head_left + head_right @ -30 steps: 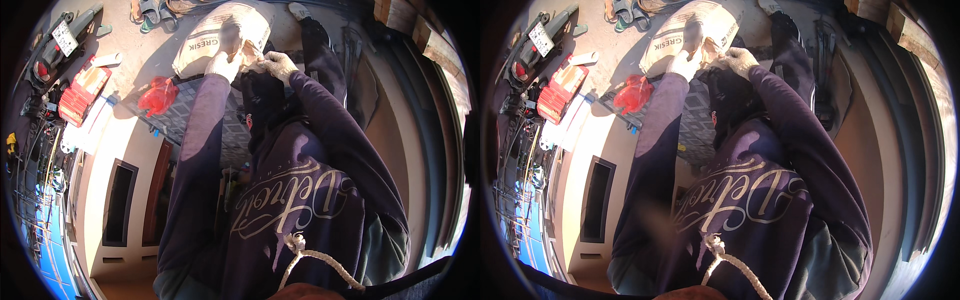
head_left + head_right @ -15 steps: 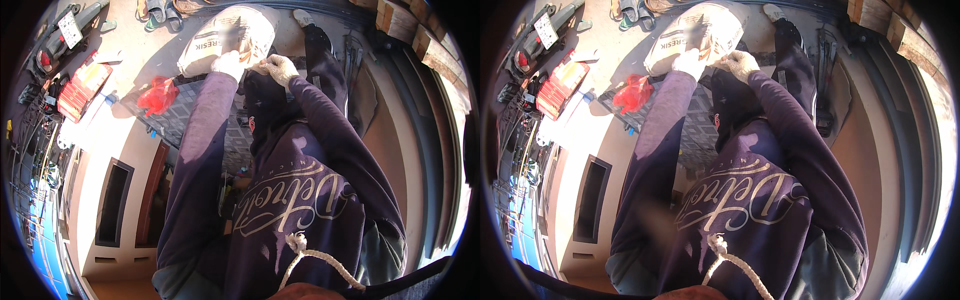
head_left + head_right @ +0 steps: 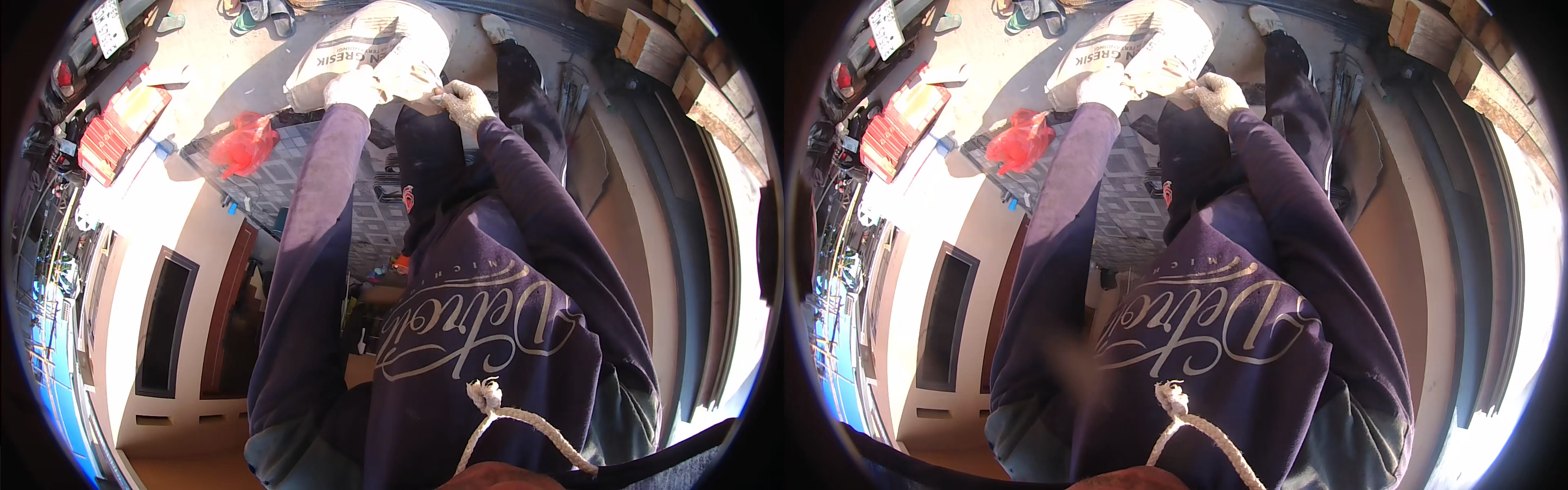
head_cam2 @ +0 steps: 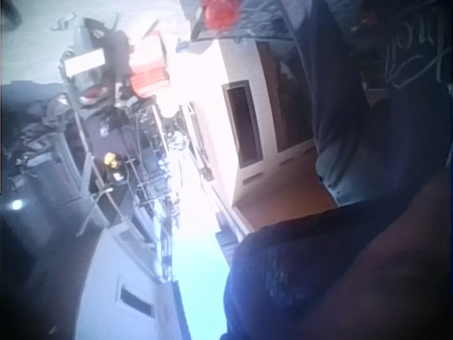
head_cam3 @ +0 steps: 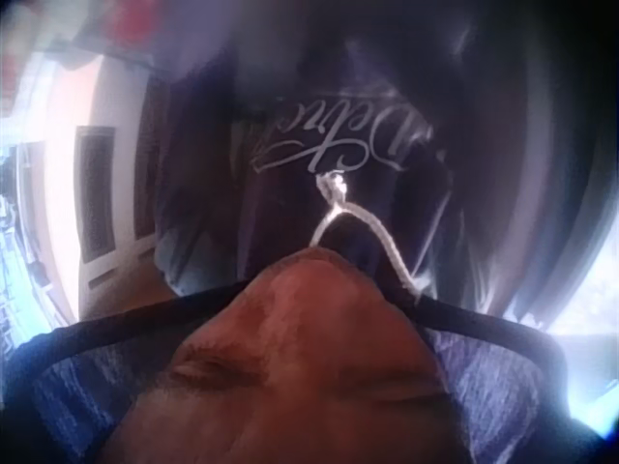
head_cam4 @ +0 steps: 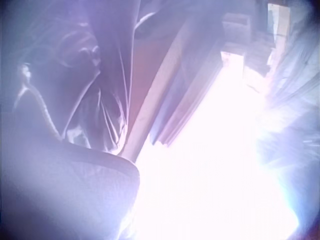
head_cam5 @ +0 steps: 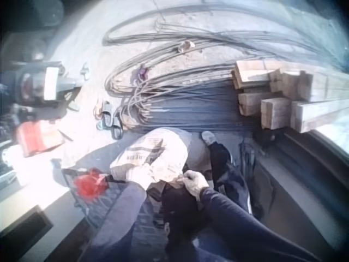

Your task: The person picks up a metal frame and then opens a bag of cement by hand.

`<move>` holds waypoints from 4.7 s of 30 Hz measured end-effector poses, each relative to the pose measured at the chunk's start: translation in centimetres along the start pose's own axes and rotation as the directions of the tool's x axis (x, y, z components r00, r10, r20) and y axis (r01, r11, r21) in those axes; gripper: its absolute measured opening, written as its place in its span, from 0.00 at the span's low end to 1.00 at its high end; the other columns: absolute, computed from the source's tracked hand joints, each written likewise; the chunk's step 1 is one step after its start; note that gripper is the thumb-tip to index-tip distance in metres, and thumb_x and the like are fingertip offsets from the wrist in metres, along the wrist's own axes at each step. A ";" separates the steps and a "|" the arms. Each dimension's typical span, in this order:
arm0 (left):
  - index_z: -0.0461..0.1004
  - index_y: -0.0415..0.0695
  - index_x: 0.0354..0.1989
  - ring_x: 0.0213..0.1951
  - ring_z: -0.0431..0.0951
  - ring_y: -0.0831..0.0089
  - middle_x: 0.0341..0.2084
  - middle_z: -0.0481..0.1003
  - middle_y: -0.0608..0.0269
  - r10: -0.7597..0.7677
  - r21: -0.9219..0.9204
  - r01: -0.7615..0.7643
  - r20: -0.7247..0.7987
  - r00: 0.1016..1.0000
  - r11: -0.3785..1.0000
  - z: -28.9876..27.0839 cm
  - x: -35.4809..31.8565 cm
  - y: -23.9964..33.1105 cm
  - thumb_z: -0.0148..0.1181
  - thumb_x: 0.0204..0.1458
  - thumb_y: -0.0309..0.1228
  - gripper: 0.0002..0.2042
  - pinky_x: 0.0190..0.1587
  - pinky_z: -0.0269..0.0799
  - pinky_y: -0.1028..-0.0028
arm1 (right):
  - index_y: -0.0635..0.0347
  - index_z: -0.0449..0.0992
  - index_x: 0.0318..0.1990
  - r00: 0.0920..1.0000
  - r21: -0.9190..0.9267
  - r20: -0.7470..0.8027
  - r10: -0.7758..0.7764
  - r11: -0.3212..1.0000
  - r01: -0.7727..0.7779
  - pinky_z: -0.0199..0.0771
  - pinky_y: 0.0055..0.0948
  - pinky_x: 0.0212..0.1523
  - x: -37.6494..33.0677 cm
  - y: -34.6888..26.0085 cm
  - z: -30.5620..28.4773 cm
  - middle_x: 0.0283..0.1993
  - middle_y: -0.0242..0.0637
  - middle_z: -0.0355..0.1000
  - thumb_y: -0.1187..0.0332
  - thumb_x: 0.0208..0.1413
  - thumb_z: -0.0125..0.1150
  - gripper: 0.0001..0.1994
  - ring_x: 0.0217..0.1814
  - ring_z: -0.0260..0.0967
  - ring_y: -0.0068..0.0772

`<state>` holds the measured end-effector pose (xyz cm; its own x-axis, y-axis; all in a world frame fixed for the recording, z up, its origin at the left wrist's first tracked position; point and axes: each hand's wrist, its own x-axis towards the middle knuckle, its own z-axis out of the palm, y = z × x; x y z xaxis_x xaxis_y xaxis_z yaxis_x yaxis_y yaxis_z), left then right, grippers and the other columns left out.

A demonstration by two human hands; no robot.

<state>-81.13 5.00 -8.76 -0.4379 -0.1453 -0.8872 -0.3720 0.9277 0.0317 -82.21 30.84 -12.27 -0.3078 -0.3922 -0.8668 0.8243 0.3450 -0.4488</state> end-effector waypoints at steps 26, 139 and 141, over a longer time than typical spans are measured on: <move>0.77 0.38 0.37 0.40 0.79 0.55 0.35 0.79 0.46 -0.547 -0.994 0.099 0.061 0.835 0.040 16.3 -4.5 5.5 0.57 0.53 0.47 0.20 0.45 0.72 0.63 | 0.52 0.72 0.43 0.951 0.025 0.107 0.289 0.956 -0.293 0.62 0.20 0.15 -0.4 -8.5 10.2 0.23 0.31 0.68 0.65 0.60 0.60 0.07 0.17 0.62 0.21; 0.81 0.49 0.41 0.48 0.77 0.60 0.44 0.78 0.59 -0.758 -0.999 0.009 -0.029 0.652 0.045 11.6 -4.8 -13.7 0.58 0.51 0.34 0.11 0.43 0.71 0.57 | 0.60 0.77 0.33 0.549 -0.233 0.764 0.338 -0.649 0.724 0.78 0.35 0.46 5.7 -17.1 33.3 0.45 0.43 0.78 0.72 0.57 0.56 0.04 0.48 0.76 0.43; 0.81 0.49 0.42 0.48 0.77 0.60 0.44 0.78 0.59 -0.741 -0.994 -0.051 -0.103 0.663 0.093 12.1 -5.0 -14.2 0.59 0.51 0.35 0.12 0.44 0.71 0.58 | 0.60 0.80 0.39 0.616 -0.488 0.756 0.222 -0.435 0.757 0.75 0.29 0.51 5.5 -18.8 31.7 0.52 0.40 0.76 0.79 0.55 0.56 0.08 0.53 0.75 0.37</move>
<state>-63.79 -3.28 -10.30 -0.0992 -0.8195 -0.5644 -0.8257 -0.2487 0.5063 -84.33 -4.86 -1.73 0.3527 -0.8098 -0.4690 -0.8233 -0.0303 -0.5668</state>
